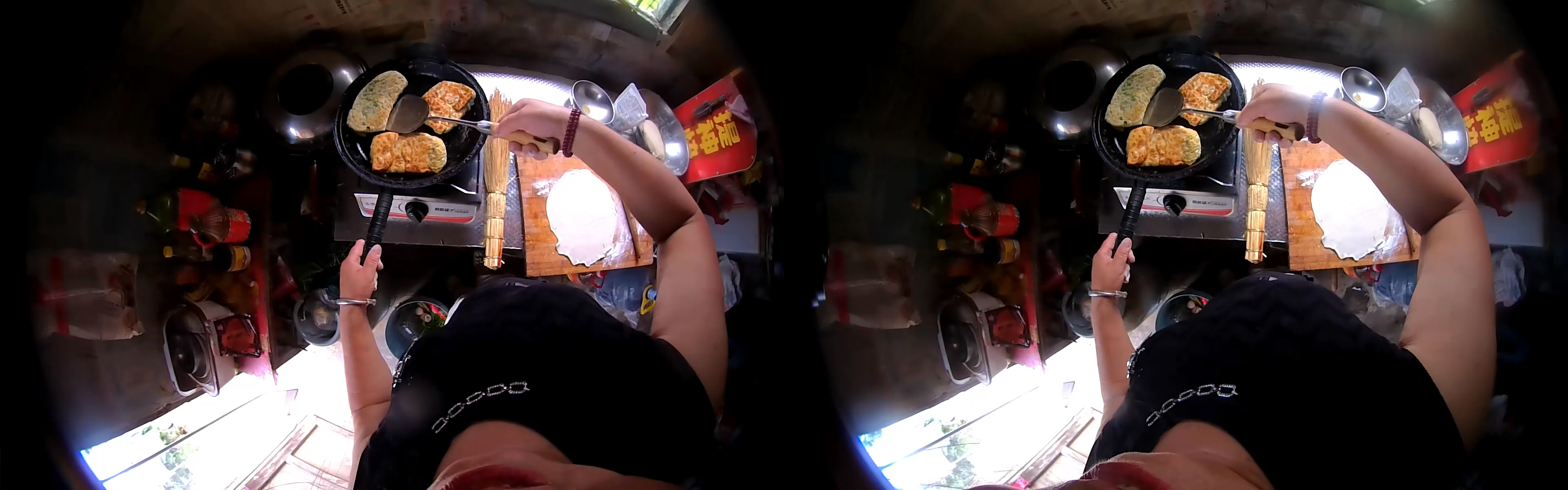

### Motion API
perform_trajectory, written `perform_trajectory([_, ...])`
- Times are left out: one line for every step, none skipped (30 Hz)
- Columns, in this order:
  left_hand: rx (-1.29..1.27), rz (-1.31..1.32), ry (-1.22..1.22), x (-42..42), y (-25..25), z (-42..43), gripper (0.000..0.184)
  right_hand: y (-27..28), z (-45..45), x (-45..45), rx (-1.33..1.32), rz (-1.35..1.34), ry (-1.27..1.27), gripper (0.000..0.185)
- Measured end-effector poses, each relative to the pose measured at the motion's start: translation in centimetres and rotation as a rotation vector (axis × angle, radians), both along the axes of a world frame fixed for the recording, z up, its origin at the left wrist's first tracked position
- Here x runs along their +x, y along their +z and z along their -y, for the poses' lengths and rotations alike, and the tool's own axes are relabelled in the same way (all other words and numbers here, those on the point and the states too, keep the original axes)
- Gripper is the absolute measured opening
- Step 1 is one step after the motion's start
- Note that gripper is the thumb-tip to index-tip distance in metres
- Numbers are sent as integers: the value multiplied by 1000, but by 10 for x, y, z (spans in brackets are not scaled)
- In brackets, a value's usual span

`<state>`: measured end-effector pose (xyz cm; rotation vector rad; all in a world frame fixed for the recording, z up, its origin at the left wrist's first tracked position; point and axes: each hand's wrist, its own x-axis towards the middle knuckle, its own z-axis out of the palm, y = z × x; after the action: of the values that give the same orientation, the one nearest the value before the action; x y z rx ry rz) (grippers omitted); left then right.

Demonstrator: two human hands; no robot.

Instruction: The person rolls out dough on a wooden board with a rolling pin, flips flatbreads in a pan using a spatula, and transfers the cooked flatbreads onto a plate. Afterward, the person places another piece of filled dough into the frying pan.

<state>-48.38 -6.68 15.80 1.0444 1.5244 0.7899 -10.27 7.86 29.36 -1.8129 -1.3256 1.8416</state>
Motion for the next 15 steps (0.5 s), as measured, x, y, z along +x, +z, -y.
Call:
perform_trajectory([-8, -12, -13, 0, 2, -3, 34, 0, -1, -4, 9, 8, -7, 21])
perform_trajectory([-3, -18, -36, -1, 2, -4, 29, 0, -2, -11, 16, 18, -12, 21])
perform_trajectory([-5, -22, -44, -1, 4, -4, 28, -2, -2, -15, 19, 30, -19, 21])
perform_trajectory([-8, -24, -52, -1, 5, -4, 27, -11, -6, -18, -4, -18, -25, 21])
perform_trajectory([-9, -24, -61, -1, 6, -5, 27, -22, -7, -22, -15, -57, -47, 21])
perform_trajectory([-26, -15, -48, -1, 4, -4, 34, -33, -7, -27, -26, -97, -68, 21])
perform_trajectory([-42, -6, -32, -2, 1, -3, 41, -39, -5, -31, -37, -135, -86, 20])
perform_trajectory([-58, 2, -12, -4, -1, -3, 50, -41, 2, -35, -19, -160, -104, 21])
perform_trajectory([-49, -3, -20, -3, 1, -3, 40, -53, 4, -34, -28, -249, -130, 22])
perform_trajectory([-39, -6, -27, -1, 4, -3, 31, -61, 8, -30, -70, -364, -151, 22])
perform_trajectory([-28, -7, -33, 1, 5, -3, 25, -69, 12, -25, -112, -478, -171, 23])
perform_trajectory([-30, 3, -22, 2, 5, -4, 24, -75, 14, -24, -113, -536, -170, 20])
perform_trajectory([-38, 11, -13, 2, 4, -4, 24, -81, 15, -25, -125, -559, -183, 19])
perform_trajectory([-46, 16, -6, 1, 3, -3, 24, -87, 15, -29, -136, -584, -196, 19])
perform_trajectory([-46, 11, -23, 1, 4, -4, 24, -88, 14, -34, -145, -610, -207, 18])
